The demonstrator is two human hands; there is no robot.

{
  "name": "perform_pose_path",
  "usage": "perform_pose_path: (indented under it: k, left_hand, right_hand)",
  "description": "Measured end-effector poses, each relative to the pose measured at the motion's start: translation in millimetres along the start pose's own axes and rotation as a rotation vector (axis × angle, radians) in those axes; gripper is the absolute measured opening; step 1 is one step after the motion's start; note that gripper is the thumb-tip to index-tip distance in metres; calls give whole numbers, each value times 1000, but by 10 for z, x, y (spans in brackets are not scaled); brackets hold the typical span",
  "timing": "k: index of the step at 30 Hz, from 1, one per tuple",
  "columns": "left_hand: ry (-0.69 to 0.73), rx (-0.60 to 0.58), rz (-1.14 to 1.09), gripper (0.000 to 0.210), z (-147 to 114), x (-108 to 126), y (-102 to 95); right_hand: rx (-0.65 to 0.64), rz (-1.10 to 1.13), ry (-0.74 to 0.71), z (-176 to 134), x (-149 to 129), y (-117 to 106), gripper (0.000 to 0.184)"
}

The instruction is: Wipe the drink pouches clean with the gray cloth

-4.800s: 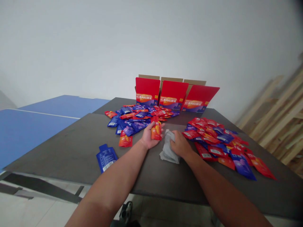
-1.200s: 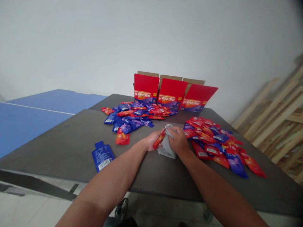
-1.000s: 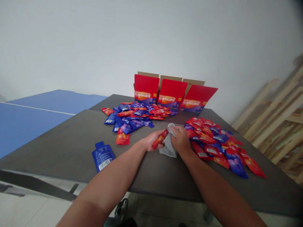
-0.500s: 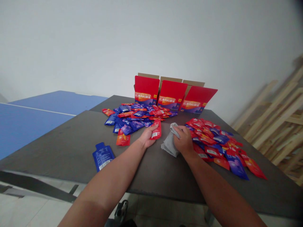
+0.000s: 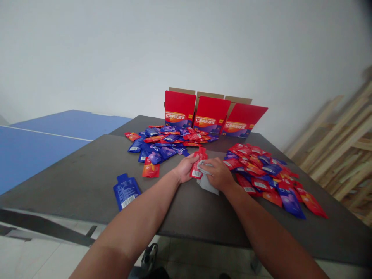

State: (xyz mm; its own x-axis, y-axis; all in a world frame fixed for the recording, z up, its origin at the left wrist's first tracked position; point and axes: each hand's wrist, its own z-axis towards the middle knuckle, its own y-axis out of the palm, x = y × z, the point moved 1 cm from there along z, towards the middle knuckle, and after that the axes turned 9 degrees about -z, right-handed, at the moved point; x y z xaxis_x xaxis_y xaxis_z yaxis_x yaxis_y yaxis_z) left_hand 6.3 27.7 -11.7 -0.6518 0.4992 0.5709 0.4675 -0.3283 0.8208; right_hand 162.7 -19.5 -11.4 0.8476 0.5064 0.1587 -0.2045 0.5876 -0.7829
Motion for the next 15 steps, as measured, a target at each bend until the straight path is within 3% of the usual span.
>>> perform_pose_path:
  k: [8, 15]
  left_hand:
    - [-155, -47, 43, 24, -77, -66, 50]
    - [-261, 5, 100, 28, -60, -25, -30]
  right_hand:
    - [45, -109, 226, -1, 95, -2, 34]
    - [104, -117, 393, -36, 208, 27, 37]
